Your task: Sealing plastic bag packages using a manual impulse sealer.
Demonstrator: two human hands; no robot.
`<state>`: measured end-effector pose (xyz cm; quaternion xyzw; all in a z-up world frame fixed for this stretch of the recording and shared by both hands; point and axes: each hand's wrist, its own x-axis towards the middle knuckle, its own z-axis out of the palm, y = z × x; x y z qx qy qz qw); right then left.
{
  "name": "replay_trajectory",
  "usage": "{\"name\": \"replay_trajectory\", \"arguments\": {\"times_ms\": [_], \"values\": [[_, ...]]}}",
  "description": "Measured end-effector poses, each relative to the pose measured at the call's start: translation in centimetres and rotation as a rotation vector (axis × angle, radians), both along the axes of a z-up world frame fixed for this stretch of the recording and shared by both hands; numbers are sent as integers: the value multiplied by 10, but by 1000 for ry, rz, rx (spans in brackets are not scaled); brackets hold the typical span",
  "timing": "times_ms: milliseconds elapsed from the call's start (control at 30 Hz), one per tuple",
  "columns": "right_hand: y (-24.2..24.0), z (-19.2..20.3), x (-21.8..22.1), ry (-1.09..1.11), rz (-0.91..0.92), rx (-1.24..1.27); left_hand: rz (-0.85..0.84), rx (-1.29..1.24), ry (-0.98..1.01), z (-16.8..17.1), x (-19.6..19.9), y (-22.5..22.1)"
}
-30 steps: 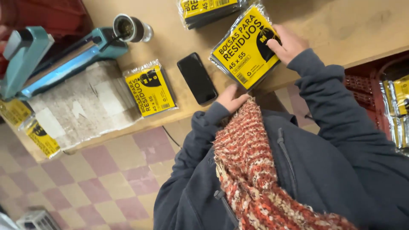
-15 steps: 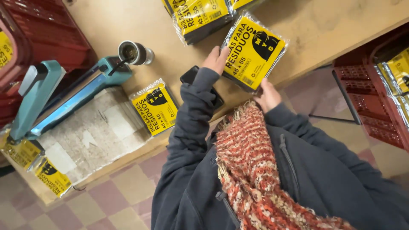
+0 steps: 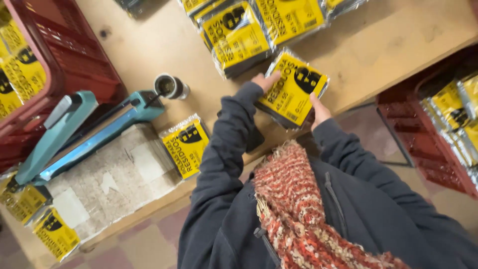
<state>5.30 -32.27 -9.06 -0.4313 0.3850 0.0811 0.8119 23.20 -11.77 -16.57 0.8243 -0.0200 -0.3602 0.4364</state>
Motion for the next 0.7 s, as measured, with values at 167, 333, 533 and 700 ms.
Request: {"name": "replay_trajectory", "arguments": {"times_ms": [167, 333, 533, 700], "values": [[-12, -37, 13, 33, 48, 24, 9, -144, 189, 25, -7, -10], [-11, -41, 14, 66, 177, -181, 32, -315, 310, 47, -24, -4], [-21, -27, 8, -30, 242, -171, 106, -224, 106, 21, -57, -8], [-31, 12, 0, -37, 301, -338, 162, -538, 159, 19, -95, -22]]}}
